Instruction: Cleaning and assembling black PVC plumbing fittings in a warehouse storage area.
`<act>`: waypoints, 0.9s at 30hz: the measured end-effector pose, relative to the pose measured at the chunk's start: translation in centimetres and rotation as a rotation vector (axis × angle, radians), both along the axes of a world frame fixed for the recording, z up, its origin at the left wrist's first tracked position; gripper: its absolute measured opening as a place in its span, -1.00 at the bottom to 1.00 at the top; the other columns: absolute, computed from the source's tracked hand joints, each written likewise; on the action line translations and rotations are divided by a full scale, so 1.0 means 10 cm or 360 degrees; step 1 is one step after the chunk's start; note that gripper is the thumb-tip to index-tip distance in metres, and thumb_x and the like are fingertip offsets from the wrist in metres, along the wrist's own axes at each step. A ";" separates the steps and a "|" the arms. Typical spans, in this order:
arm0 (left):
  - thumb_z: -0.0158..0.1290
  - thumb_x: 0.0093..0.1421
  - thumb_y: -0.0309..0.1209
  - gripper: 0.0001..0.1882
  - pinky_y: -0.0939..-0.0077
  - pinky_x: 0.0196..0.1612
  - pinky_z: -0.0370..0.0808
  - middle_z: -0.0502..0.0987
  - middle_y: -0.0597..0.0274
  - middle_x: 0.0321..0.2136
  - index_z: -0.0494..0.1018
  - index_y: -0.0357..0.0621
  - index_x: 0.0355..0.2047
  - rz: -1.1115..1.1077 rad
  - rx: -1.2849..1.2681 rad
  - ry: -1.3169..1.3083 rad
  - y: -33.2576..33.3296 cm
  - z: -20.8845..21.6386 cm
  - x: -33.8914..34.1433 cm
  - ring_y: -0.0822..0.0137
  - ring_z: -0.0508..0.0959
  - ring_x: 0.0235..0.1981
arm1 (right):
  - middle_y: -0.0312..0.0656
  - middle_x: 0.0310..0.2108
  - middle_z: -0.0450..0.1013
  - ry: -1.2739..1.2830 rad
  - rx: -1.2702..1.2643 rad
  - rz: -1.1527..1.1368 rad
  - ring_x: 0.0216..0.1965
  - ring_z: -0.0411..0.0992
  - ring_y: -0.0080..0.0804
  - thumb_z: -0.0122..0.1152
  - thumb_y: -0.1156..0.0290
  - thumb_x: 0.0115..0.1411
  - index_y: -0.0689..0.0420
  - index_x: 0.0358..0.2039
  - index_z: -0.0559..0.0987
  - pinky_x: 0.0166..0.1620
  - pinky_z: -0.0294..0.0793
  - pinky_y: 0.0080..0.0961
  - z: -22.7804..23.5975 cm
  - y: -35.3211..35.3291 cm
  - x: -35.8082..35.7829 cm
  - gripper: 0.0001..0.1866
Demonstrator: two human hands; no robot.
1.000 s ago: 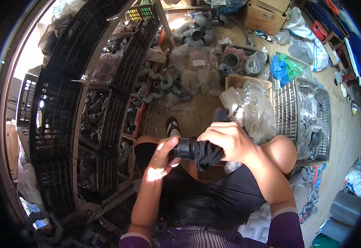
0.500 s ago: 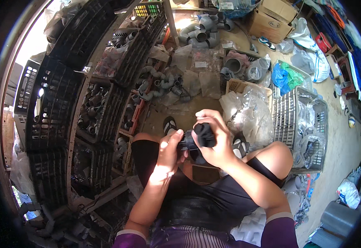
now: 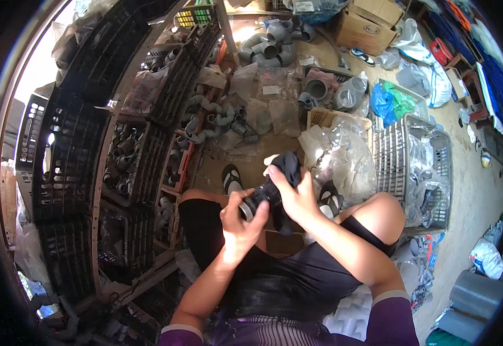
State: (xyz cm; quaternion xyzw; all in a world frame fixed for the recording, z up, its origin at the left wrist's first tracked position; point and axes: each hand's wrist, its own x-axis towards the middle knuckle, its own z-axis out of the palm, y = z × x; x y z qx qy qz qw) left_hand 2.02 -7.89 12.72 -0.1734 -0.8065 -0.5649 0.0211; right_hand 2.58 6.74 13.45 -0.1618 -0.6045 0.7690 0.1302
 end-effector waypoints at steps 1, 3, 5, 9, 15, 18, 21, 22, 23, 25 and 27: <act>0.20 0.17 -0.41 -0.73 0.52 -0.40 0.50 0.58 0.10 -0.51 0.47 -0.34 -0.20 0.0111 0.0096 -0.0115 0.05 -0.01 -0.01 0.39 0.59 -0.49 | -0.18 -0.31 0.51 0.0198 0.0118 -0.0042 -0.25 0.46 -0.48 0.25 0.33 0.25 0.25 -0.23 0.55 -0.14 0.44 -0.49 0.04 -0.05 0.03 -0.77; 0.08 0.27 -0.42 -0.81 0.55 -0.53 0.40 0.51 0.27 -0.59 0.46 -0.33 -0.21 0.0283 0.0163 -0.0266 0.10 0.00 -0.09 0.49 0.45 -0.61 | 0.07 0.06 0.39 0.0552 0.0763 -0.0057 0.06 0.44 -0.11 0.25 0.46 0.20 0.26 -0.10 0.55 0.11 0.40 -0.30 -0.02 -0.05 0.08 -0.73; -0.03 0.34 -0.23 -0.73 0.64 -0.68 0.27 0.45 0.33 -0.67 0.46 -0.19 -0.35 0.0359 0.0621 -0.0840 0.13 0.05 -0.14 0.55 0.39 -0.72 | 0.16 0.24 0.22 0.0563 0.1039 0.0037 0.17 0.35 0.08 0.32 0.49 0.08 0.18 -0.07 0.58 0.16 0.38 -0.18 -0.03 0.00 0.07 -0.64; -0.13 0.32 0.08 -0.52 0.71 -0.78 0.15 0.35 0.44 -0.77 0.44 -0.03 -0.50 0.0310 0.1233 -0.1808 0.13 0.07 -0.18 0.55 0.28 -0.84 | 0.16 0.28 0.15 0.0840 0.1091 0.0138 0.15 0.37 0.09 0.42 0.49 -0.12 0.10 0.02 0.58 0.09 0.46 -0.16 -0.21 0.06 0.03 -0.41; -0.18 0.32 0.13 -0.43 0.68 -0.82 0.09 0.20 0.42 -0.85 0.42 -0.10 -0.52 0.0012 0.1534 -0.2059 0.04 0.12 -0.11 0.51 0.14 -0.90 | -0.04 -0.05 0.50 0.0682 0.0656 0.0080 0.03 0.45 -0.21 0.33 0.49 0.10 0.19 -0.03 0.54 0.11 0.41 -0.36 -0.13 0.07 -0.03 -0.62; -0.20 0.32 0.14 -0.41 0.68 -0.81 0.08 0.15 0.44 -0.88 0.43 -0.15 -0.46 0.0003 0.1506 -0.1999 0.00 0.09 -0.12 0.51 0.12 -0.89 | -0.10 -0.11 0.54 0.0402 0.0094 0.0225 -0.06 0.49 -0.36 0.23 0.44 0.24 0.32 -0.05 0.50 0.10 0.40 -0.46 -0.09 0.01 0.03 -0.69; -0.22 0.33 0.15 -0.40 0.68 -0.80 0.09 0.15 0.46 -0.88 0.45 -0.19 -0.39 -0.0091 0.1515 -0.2035 -0.04 0.11 -0.07 0.51 0.12 -0.89 | -0.19 -0.28 0.52 0.0182 -0.0194 0.0059 -0.22 0.51 -0.49 0.19 0.43 0.30 0.24 -0.07 0.47 -0.08 0.51 -0.54 -0.08 0.00 0.04 -0.76; -0.25 0.35 0.13 -0.40 0.67 -0.79 0.10 0.16 0.45 -0.87 0.44 -0.20 -0.38 -0.0182 0.1468 -0.1897 0.00 0.10 -0.04 0.52 0.12 -0.88 | -0.24 -0.35 0.49 0.0126 -0.0407 0.0039 -0.31 0.50 -0.55 0.18 0.43 0.30 0.22 -0.08 0.47 -0.18 0.52 -0.58 -0.10 0.00 0.02 -0.78; -0.29 0.37 0.12 -0.40 0.66 -0.78 0.10 0.17 0.44 -0.87 0.43 -0.20 -0.37 -0.0272 0.1417 -0.1758 0.02 0.10 -0.03 0.53 0.13 -0.88 | -0.24 -0.35 0.48 0.0132 -0.0350 0.0047 -0.32 0.49 -0.55 0.19 0.42 0.30 0.22 -0.08 0.47 -0.19 0.51 -0.58 -0.14 0.03 0.01 -0.77; -0.27 0.36 0.12 -0.41 0.66 -0.78 0.11 0.18 0.45 -0.86 0.43 -0.19 -0.35 -0.0296 0.1432 -0.1778 0.01 0.09 -0.05 0.53 0.13 -0.88 | -0.23 -0.35 0.48 0.0140 -0.0291 0.0051 -0.32 0.48 -0.55 0.20 0.40 0.30 0.22 -0.08 0.48 -0.20 0.51 -0.58 -0.13 0.04 -0.01 -0.76; -0.25 0.35 0.12 -0.43 0.67 -0.78 0.12 0.18 0.46 -0.86 0.44 -0.18 -0.34 -0.0322 0.1448 -0.1797 0.02 0.09 -0.09 0.53 0.13 -0.88 | -0.25 -0.36 0.48 0.0054 -0.0671 0.0043 -0.32 0.47 -0.55 0.22 0.38 0.28 0.21 -0.11 0.50 -0.23 0.50 -0.59 -0.04 0.01 -0.01 -0.77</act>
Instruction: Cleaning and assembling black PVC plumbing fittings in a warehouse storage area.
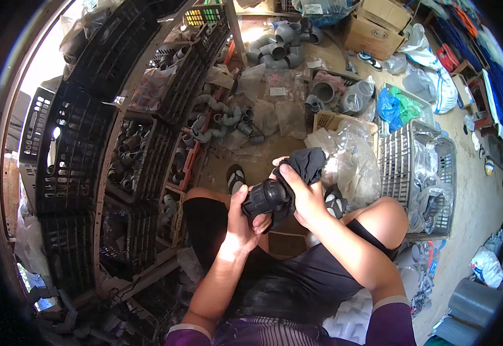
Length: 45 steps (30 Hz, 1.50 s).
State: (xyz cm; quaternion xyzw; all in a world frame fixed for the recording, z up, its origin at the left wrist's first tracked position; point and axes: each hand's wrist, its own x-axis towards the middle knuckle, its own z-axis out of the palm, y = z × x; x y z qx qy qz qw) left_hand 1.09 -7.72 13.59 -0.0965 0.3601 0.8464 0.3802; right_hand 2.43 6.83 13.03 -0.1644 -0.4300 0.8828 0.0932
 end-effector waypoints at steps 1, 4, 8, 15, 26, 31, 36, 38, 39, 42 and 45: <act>-0.23 0.34 0.11 -0.44 0.68 -0.78 0.12 0.21 0.45 -0.84 0.43 -0.18 -0.32 -0.0012 -0.0023 0.0010 0.01 0.01 -0.01 0.54 0.14 -0.88 | -0.25 -0.36 0.48 0.0001 -0.0004 -0.0003 -0.32 0.47 -0.55 0.22 0.38 0.28 0.21 -0.11 0.50 -0.23 0.50 -0.59 0.04 0.01 0.02 -0.77; -0.20 0.32 0.09 -0.47 0.70 -0.78 0.12 0.27 0.43 -0.80 0.42 -0.17 -0.29 -0.0032 -0.0090 0.0030 0.05 0.03 -0.03 0.57 0.17 -0.87 | -0.28 -0.36 0.47 -0.0130 -0.0162 0.0096 -0.32 0.46 -0.54 0.26 0.33 0.26 0.19 -0.19 0.54 -0.24 0.48 -0.57 0.10 0.04 0.07 -0.79; -0.15 0.31 0.06 -0.51 0.70 -0.78 0.15 0.35 0.37 -0.75 0.42 -0.16 -0.28 -0.0171 0.0089 0.0001 0.02 -0.06 -0.05 0.57 0.21 -0.85 | -0.29 -0.33 0.49 -0.0076 0.0052 0.0212 -0.33 0.45 -0.58 0.25 0.30 0.27 0.17 -0.27 0.54 -0.23 0.46 -0.57 0.12 0.10 0.08 -0.80; -0.19 0.25 0.20 -0.38 0.66 -0.82 0.25 0.46 0.30 -0.67 0.45 -0.17 -0.40 0.0211 -0.0024 -0.0495 0.23 0.06 0.01 0.43 0.37 -0.82 | -0.13 -0.23 0.54 0.0403 0.0638 -0.0192 -0.19 0.47 -0.50 0.14 0.30 0.35 0.21 -0.09 0.38 -0.07 0.44 -0.51 0.01 -0.09 0.16 -0.73; -0.21 0.26 0.25 -0.36 0.71 -0.83 0.13 0.17 0.46 -0.89 0.40 -0.08 -0.56 0.0346 0.0291 -0.0460 0.24 0.10 -0.03 0.52 0.14 -0.89 | -0.11 -0.09 0.28 0.0629 0.1018 -0.0191 -0.19 0.48 -0.36 0.14 0.54 0.22 0.33 -0.08 0.55 -0.08 0.48 -0.43 0.27 -0.11 0.33 -0.74; -0.18 0.29 0.08 -0.50 0.63 -0.71 0.22 0.26 0.42 -0.81 0.33 0.00 -0.61 0.0611 0.0043 -0.0535 0.32 0.09 -0.13 0.49 0.24 -0.82 | -0.09 -0.25 0.41 0.0999 0.1278 0.0085 -0.28 0.55 -0.37 0.17 0.55 0.21 0.28 -0.20 0.45 -0.17 0.52 -0.43 0.23 0.00 0.31 -0.83; -0.14 0.32 -0.05 -0.58 0.63 -0.75 0.17 0.20 0.40 -0.82 0.39 -0.19 -0.40 0.0196 0.0749 -0.0518 0.14 0.05 -0.07 0.50 0.19 -0.81 | -0.19 -0.30 0.47 0.0411 0.0395 -0.0250 -0.23 0.52 -0.46 0.03 0.46 0.35 0.24 -0.20 0.43 -0.13 0.51 -0.48 0.29 0.14 0.19 -0.88; -0.14 0.30 -0.14 -0.64 0.59 -0.75 0.09 0.13 0.40 -0.82 0.37 -0.23 -0.37 0.0155 0.0838 -0.0591 0.15 0.07 -0.06 0.48 0.11 -0.81 | -0.16 -0.26 0.52 0.0232 0.0172 -0.0363 -0.23 0.51 -0.46 0.04 0.43 0.38 0.24 -0.17 0.46 -0.12 0.51 -0.50 0.29 0.19 0.16 -0.86; -0.14 0.30 -0.14 -0.64 0.59 -0.75 0.09 0.13 0.40 -0.82 0.37 -0.23 -0.37 0.0160 0.0838 -0.0589 0.14 0.09 -0.05 0.48 0.11 -0.81 | -0.14 -0.26 0.51 0.0130 0.0103 -0.0374 -0.23 0.52 -0.44 0.04 0.37 0.37 0.23 -0.14 0.48 -0.16 0.52 -0.51 0.28 0.20 0.14 -0.81; -0.17 0.32 -0.15 -0.64 0.60 -0.75 0.10 0.15 0.38 -0.82 0.36 -0.23 -0.37 0.0132 0.0837 -0.0598 0.17 0.13 -0.03 0.47 0.13 -0.80 | -0.13 -0.28 0.54 0.0118 0.0151 -0.0376 -0.24 0.52 -0.45 0.04 0.36 0.37 0.23 -0.14 0.48 -0.17 0.51 -0.52 0.22 0.24 0.12 -0.80; -0.28 0.33 0.00 -0.48 0.56 -0.74 0.11 0.14 0.37 -0.83 0.36 -0.24 -0.43 0.0097 0.0884 -0.0723 0.17 0.16 0.00 0.46 0.10 -0.81 | -0.13 -0.29 0.54 0.0093 0.0233 -0.0315 -0.24 0.51 -0.47 0.05 0.35 0.37 0.22 -0.13 0.48 -0.16 0.51 -0.53 0.22 0.23 0.11 -0.80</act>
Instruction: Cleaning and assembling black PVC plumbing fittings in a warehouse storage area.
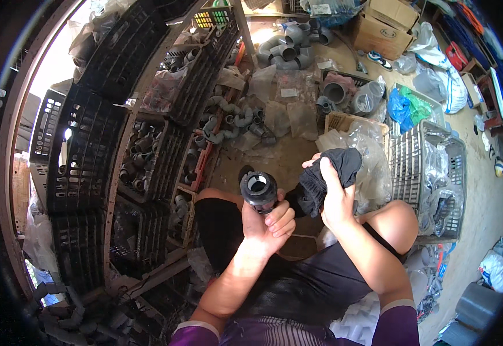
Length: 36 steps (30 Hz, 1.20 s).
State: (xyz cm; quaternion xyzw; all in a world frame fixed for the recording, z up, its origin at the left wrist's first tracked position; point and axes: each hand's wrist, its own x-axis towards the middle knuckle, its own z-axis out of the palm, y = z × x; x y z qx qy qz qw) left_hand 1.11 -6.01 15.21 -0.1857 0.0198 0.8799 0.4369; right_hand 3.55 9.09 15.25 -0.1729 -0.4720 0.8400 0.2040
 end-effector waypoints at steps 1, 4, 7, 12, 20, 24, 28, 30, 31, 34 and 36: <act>-0.28 0.33 -0.01 -0.50 0.55 -0.74 0.11 0.15 0.36 -0.82 0.36 -0.24 -0.41 -0.0027 0.0045 -0.0020 0.00 -0.01 0.02 0.45 0.10 -0.81 | -0.13 -0.29 0.54 -0.0007 0.0007 0.0005 -0.24 0.51 -0.47 0.05 0.34 0.37 0.22 -0.13 0.48 -0.16 0.51 -0.53 0.00 0.00 0.00 -0.79; -0.28 0.32 -0.07 -0.54 0.55 -0.74 0.11 0.15 0.35 -0.82 0.34 -0.25 -0.39 -0.0060 0.0124 0.0020 0.01 -0.07 0.08 0.44 0.11 -0.81 | -0.12 -0.27 0.54 -0.0025 0.0009 0.0028 -0.22 0.51 -0.46 0.06 0.34 0.37 0.22 -0.12 0.48 -0.15 0.51 -0.52 0.00 -0.01 0.00 -0.78; -0.28 0.32 -0.09 -0.56 0.55 -0.74 0.12 0.14 0.35 -0.82 0.33 -0.25 -0.39 -0.0098 0.0132 0.0095 0.02 -0.08 0.10 0.44 0.11 -0.81 | -0.12 -0.25 0.53 -0.0032 0.0051 0.0067 -0.20 0.51 -0.44 0.07 0.34 0.37 0.23 -0.10 0.47 -0.13 0.51 -0.50 -0.03 -0.01 0.01 -0.77; -0.25 0.36 -0.07 -0.60 0.57 -0.71 0.10 0.16 0.35 -0.81 0.26 -0.16 -0.40 -0.0171 0.0546 0.0035 0.02 -0.08 0.20 0.44 0.14 -0.79 | -0.13 -0.24 0.53 -0.0041 0.0082 0.0126 -0.18 0.51 -0.42 0.07 0.34 0.37 0.24 -0.09 0.46 -0.10 0.51 -0.49 -0.04 -0.04 0.01 -0.77; -0.32 0.43 0.06 -0.49 0.63 -0.76 0.01 0.17 0.39 -0.86 0.22 -0.07 -0.48 -0.0262 0.0500 0.0028 0.12 -0.05 0.29 0.52 0.11 -0.84 | -0.11 -0.22 0.53 -0.0056 0.0138 0.0165 -0.16 0.51 -0.43 0.06 0.34 0.37 0.25 -0.07 0.46 -0.09 0.51 -0.48 -0.02 0.00 0.01 -0.75; -0.32 0.43 0.07 -0.49 0.63 -0.76 0.01 0.17 0.39 -0.86 0.22 -0.08 -0.47 -0.0257 0.0456 0.0056 0.11 -0.09 0.28 0.51 0.11 -0.84 | -0.11 -0.22 0.53 -0.0070 0.0151 0.0168 -0.16 0.51 -0.43 0.06 0.35 0.37 0.25 -0.07 0.46 -0.09 0.51 -0.48 -0.04 0.01 0.02 -0.76; -0.31 0.42 0.07 -0.49 0.62 -0.76 0.01 0.18 0.39 -0.85 0.21 -0.08 -0.47 -0.0259 0.0430 0.0046 0.10 -0.07 0.29 0.51 0.13 -0.84 | -0.12 -0.22 0.53 -0.0069 0.0132 0.0189 -0.16 0.51 -0.43 0.05 0.37 0.37 0.24 -0.07 0.46 -0.09 0.51 -0.49 -0.02 0.00 0.02 -0.77; -0.30 0.42 0.06 -0.49 0.62 -0.76 0.01 0.18 0.38 -0.85 0.21 -0.09 -0.47 -0.0255 0.0431 0.0038 0.10 -0.08 0.28 0.50 0.14 -0.84 | -0.12 -0.20 0.52 -0.0083 0.0115 0.0210 -0.16 0.51 -0.43 0.04 0.38 0.38 0.24 -0.07 0.45 -0.08 0.50 -0.49 -0.02 0.00 0.02 -0.78; -0.26 0.38 0.09 -0.49 0.62 -0.74 0.05 0.16 0.40 -0.83 0.25 -0.11 -0.44 -0.0266 0.0444 0.0078 0.09 -0.10 0.28 0.50 0.14 -0.81 | -0.12 -0.16 0.50 -0.0040 0.0171 0.0238 -0.12 0.49 -0.41 0.10 0.32 0.35 0.24 -0.07 0.47 -0.05 0.47 -0.47 -0.04 0.01 0.03 -0.73; -0.30 0.33 0.15 -0.40 0.59 -0.73 0.08 0.16 0.37 -0.82 0.36 -0.17 -0.42 -0.0237 0.0167 0.0074 0.04 -0.08 0.25 0.47 0.13 -0.82 | -0.09 -0.05 0.44 0.0358 0.0671 0.0764 0.02 0.42 -0.33 0.43 0.09 0.09 0.27 -0.03 0.51 0.06 0.36 -0.38 0.07 0.18 0.00 -0.41; -0.32 0.31 0.17 -0.37 0.58 -0.76 0.14 0.22 0.31 -0.81 0.41 -0.17 -0.41 -0.0219 -0.0051 -0.0019 -0.02 -0.09 0.22 0.43 0.15 -0.87 | -0.15 -0.04 0.46 0.0440 0.1024 0.0843 0.08 0.38 -0.37 0.68 0.32 -0.29 0.22 0.05 0.51 0.17 0.32 -0.39 0.18 0.18 -0.03 -0.18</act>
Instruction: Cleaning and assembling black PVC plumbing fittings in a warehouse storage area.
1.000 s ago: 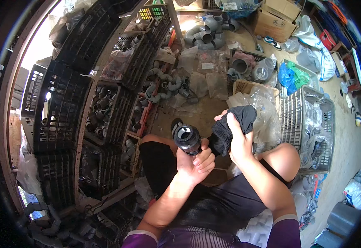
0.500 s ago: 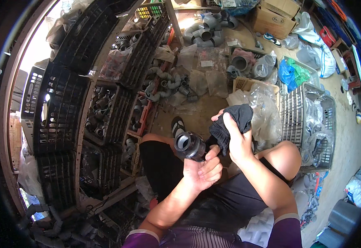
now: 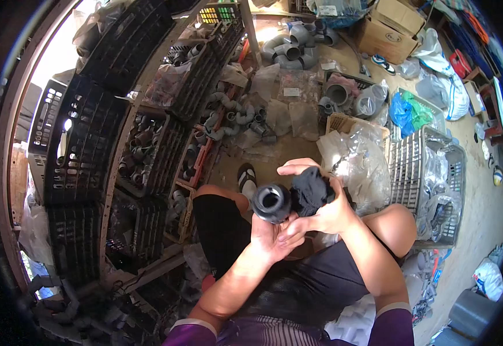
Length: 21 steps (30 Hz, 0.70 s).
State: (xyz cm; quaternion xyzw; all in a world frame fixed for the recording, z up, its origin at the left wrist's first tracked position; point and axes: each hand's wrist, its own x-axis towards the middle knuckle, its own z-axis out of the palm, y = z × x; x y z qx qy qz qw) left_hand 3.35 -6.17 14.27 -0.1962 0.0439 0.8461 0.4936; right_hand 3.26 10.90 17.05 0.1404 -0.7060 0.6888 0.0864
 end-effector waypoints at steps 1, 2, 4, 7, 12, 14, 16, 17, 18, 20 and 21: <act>-0.34 0.32 0.18 -0.36 0.56 -0.77 0.17 0.24 0.31 -0.80 0.43 -0.17 -0.37 -0.0052 -0.0058 0.0084 -0.01 0.05 -0.02 0.42 0.17 -0.88 | -0.16 -0.05 0.48 -0.0036 0.0007 -0.0017 0.06 0.40 -0.40 0.68 0.32 -0.28 0.22 0.03 0.52 0.15 0.34 -0.40 0.04 -0.01 0.00 -0.21; -0.37 0.32 0.18 -0.35 0.54 -0.77 0.20 0.26 0.31 -0.78 0.44 -0.17 -0.32 -0.0104 -0.0118 0.0169 -0.01 0.11 -0.06 0.41 0.19 -0.88 | -0.17 -0.06 0.50 -0.0072 0.0014 -0.0034 0.04 0.41 -0.43 0.68 0.32 -0.27 0.22 0.00 0.54 0.14 0.35 -0.41 0.06 -0.02 0.00 -0.23; -0.32 0.36 0.09 -0.43 0.55 -0.69 0.29 0.31 0.32 -0.72 0.44 -0.17 -0.25 -0.0110 -0.0219 0.0334 -0.03 0.13 -0.13 0.44 0.27 -0.81 | -0.20 -0.11 0.54 -0.0290 -0.0110 0.0086 -0.02 0.44 -0.48 0.67 0.32 -0.25 0.22 -0.04 0.56 0.10 0.39 -0.44 0.07 0.00 0.05 -0.29; -0.20 0.39 -0.16 -0.66 0.58 -0.47 0.42 0.40 0.33 -0.54 0.41 -0.17 -0.14 0.0081 -0.0878 0.0971 -0.01 0.11 -0.17 0.49 0.40 -0.60 | -0.25 -0.21 0.59 -0.0523 -0.0245 0.0174 -0.14 0.48 -0.56 0.66 0.33 -0.20 0.21 -0.12 0.61 0.02 0.44 -0.51 0.08 0.01 0.08 -0.40; 0.14 0.14 -0.55 -0.68 0.49 -0.14 0.46 0.48 0.16 -0.26 0.39 -0.22 -0.08 0.0545 -0.1335 0.2578 -0.42 0.43 -0.45 0.37 0.49 -0.23 | -0.29 -0.26 0.60 -0.0603 -0.0323 0.0169 -0.22 0.50 -0.58 0.63 0.34 -0.14 0.20 -0.17 0.64 -0.03 0.45 -0.58 0.17 0.08 0.12 -0.50; 0.20 0.06 -0.52 -0.64 0.42 -0.16 0.47 0.50 0.08 -0.22 0.44 -0.23 -0.10 0.0149 -0.1241 0.3213 -0.63 0.78 -0.61 0.23 0.53 -0.22 | -0.32 -0.30 0.60 -0.0564 -0.0260 0.0164 -0.26 0.48 -0.61 0.62 0.32 -0.12 0.19 -0.19 0.64 -0.06 0.45 -0.59 0.18 0.09 0.14 -0.53; 0.29 -0.04 -0.51 -0.64 0.25 -0.14 0.50 0.53 0.03 -0.27 0.49 -0.25 -0.20 -0.0131 -0.1464 0.3715 -0.61 1.05 -0.67 0.04 0.56 -0.24 | -0.33 -0.33 0.60 -0.0645 -0.0172 0.0297 -0.29 0.46 -0.65 0.62 0.30 -0.12 0.20 -0.21 0.65 -0.09 0.45 -0.61 0.17 0.13 0.14 -0.54; 0.29 -0.04 -0.51 -0.65 0.27 -0.17 0.50 0.54 0.07 -0.26 0.50 -0.22 -0.21 -0.0264 -0.1576 0.3847 -0.60 1.14 -0.68 0.06 0.56 -0.27 | -0.34 -0.36 0.60 -0.0651 -0.0200 0.0329 -0.32 0.44 -0.68 0.62 0.25 -0.11 0.22 -0.24 0.65 -0.12 0.46 -0.61 0.21 0.11 0.14 -0.54; 0.29 -0.05 -0.52 -0.66 0.30 -0.21 0.50 0.54 0.11 -0.26 0.51 -0.19 -0.22 -0.0403 -0.1686 0.3974 -0.59 1.19 -0.70 0.09 0.56 -0.29 | -0.34 -0.36 0.60 -0.0647 -0.0203 0.0328 -0.32 0.44 -0.68 0.62 0.25 -0.11 0.22 -0.24 0.65 -0.12 0.46 -0.61 0.23 0.12 0.14 -0.54; 0.29 -0.06 -0.51 -0.67 0.31 -0.25 0.49 0.55 0.15 -0.26 0.52 -0.16 -0.24 -0.0487 -0.1652 0.4060 -0.62 1.22 -0.73 0.13 0.55 -0.32 | -0.35 -0.37 0.60 -0.0644 0.0046 0.0446 -0.32 0.44 -0.69 0.61 0.22 -0.11 0.23 -0.24 0.65 -0.14 0.46 -0.61 0.27 0.11 0.13 -0.52; 0.29 -0.06 -0.51 -0.69 0.32 -0.29 0.48 0.55 0.20 -0.26 0.53 -0.13 -0.25 -0.0568 -0.1606 0.4138 -0.63 1.22 -0.74 0.16 0.54 -0.35 | -0.35 -0.39 0.59 -0.0695 0.0065 0.0485 -0.34 0.43 -0.69 0.60 0.21 -0.10 0.22 -0.24 0.65 -0.15 0.47 -0.60 0.28 0.10 0.13 -0.53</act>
